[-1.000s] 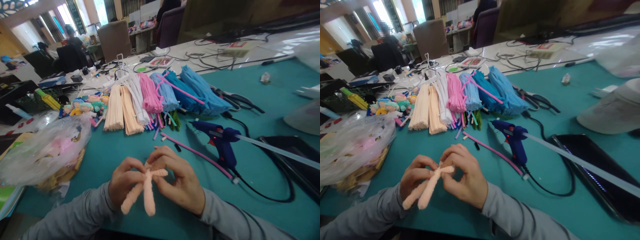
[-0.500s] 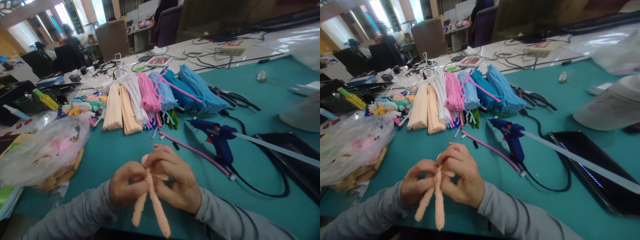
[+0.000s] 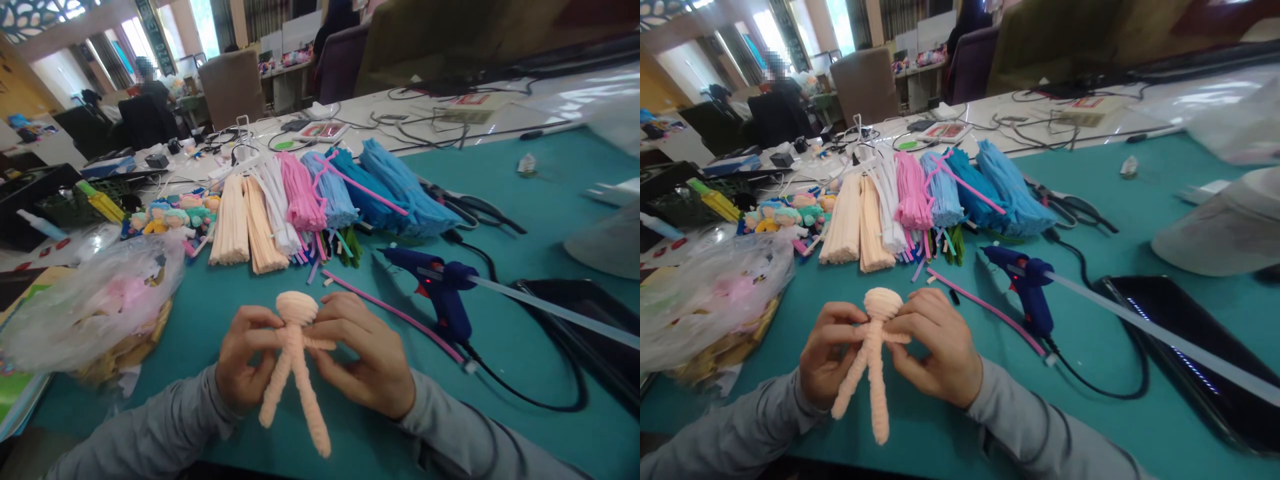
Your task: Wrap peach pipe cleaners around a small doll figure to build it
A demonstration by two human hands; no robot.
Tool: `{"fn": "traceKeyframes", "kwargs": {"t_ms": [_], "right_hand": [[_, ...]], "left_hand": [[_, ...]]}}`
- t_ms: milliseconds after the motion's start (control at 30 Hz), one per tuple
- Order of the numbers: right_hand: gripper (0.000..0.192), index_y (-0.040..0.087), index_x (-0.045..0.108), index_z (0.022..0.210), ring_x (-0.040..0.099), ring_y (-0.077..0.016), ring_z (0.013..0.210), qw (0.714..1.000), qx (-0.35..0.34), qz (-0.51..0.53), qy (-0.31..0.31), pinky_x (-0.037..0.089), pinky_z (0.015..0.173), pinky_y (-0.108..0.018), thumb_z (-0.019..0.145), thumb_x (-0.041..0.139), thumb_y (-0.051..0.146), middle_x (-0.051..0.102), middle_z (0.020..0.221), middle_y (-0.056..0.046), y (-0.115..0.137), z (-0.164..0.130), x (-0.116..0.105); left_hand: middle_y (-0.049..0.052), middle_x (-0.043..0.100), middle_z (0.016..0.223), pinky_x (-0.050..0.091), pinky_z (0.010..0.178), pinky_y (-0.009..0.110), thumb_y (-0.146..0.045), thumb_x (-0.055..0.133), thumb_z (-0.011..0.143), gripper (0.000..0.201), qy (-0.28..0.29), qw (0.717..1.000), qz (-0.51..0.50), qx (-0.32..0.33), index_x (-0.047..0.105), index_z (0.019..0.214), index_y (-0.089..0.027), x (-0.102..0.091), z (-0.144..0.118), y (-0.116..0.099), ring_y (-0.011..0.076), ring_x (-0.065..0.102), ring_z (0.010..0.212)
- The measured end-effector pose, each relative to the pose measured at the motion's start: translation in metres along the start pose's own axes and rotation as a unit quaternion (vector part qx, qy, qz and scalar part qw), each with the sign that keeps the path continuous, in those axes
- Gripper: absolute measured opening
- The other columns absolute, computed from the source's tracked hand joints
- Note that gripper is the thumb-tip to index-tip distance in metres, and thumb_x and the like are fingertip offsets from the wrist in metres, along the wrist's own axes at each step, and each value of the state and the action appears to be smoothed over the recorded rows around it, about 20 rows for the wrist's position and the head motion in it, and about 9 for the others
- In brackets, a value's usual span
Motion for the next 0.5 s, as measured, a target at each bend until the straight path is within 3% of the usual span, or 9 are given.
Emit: {"fn": "traceKeyframes", "kwargs": {"t_ms": [67,133,200,267,333,500], "right_hand": [[0.019,0.018,0.057,0.085,0.054,-0.0155,0.064,1.0,-0.001,0.002,-0.001,0.047,0.068,-0.036,0.073,0.056,0.004,0.058,0.069,-0.002,-0.001,0.002,-0.002],[0.019,0.018,0.057,0.085,0.054,-0.0154,0.064,1.0,-0.002,0.0,-0.004,0.047,0.067,-0.035,0.073,0.056,0.004,0.057,0.069,-0.002,-0.003,0.002,-0.004],[0.02,0.019,0.057,0.086,0.054,-0.0153,0.064,1.0,-0.003,-0.006,-0.002,0.048,0.068,-0.036,0.073,0.056,0.004,0.057,0.069,-0.002,-0.004,0.002,-0.005],[0.019,0.019,0.057,0.086,0.055,-0.0151,0.064,1.0,-0.01,-0.015,0.001,0.048,0.069,-0.036,0.073,0.055,0.004,0.058,0.069,-0.002,-0.003,0.001,-0.004],[0.018,0.019,0.057,0.084,0.054,-0.015,0.064,0.999,-0.022,-0.027,0.009,0.048,0.071,-0.037,0.073,0.055,0.005,0.058,0.068,-0.002,-0.001,0.001,-0.003],[0.014,0.018,0.058,0.08,0.052,-0.0149,0.063,0.997,-0.048,-0.055,0.031,0.047,0.073,-0.037,0.072,0.055,0.006,0.057,0.066,-0.003,0.003,0.0,0.004]], "left_hand": [[0.004,0.053,0.086,0.046,0.071,0.029,-0.012,0.05,0.08,0.012,-0.034,0.99,-0.084,-0.107,0.056,0.088,-0.019,-0.003,-0.002,0.022,0.0163,0.054,0.082],[0.002,0.054,0.074,0.044,0.063,0.027,-0.023,0.052,0.08,0.008,-0.039,0.951,-0.18,-0.25,0.056,0.076,-0.017,0.004,-0.009,0.049,0.015,0.053,0.07],[0.001,0.052,0.062,0.041,0.056,0.027,-0.035,0.056,0.077,0.024,-0.009,0.879,-0.27,-0.394,0.056,0.064,-0.015,0.023,-0.024,0.07,0.0131,0.049,0.058],[0.001,0.052,0.058,0.041,0.055,0.028,-0.051,0.06,0.069,0.038,-0.011,0.793,-0.357,-0.493,0.057,0.062,-0.014,0.038,-0.038,0.079,0.0133,0.048,0.055],[0.002,0.055,0.058,0.041,0.057,0.029,-0.06,0.066,0.058,0.048,-0.021,0.741,-0.408,-0.533,0.058,0.062,-0.012,0.047,-0.042,0.08,0.0137,0.049,0.056],[0.0,0.057,0.055,0.04,0.054,0.025,-0.035,0.082,0.044,0.037,0.024,0.687,-0.436,-0.58,0.061,0.064,-0.011,0.06,-0.048,0.076,0.0111,0.051,0.05]]}}
Point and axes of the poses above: each hand's wrist, its own z-axis towards the middle knuckle, its own x-axis out of the palm, y = z × x, the point moved 10 cm from there along z, towards the middle knuckle
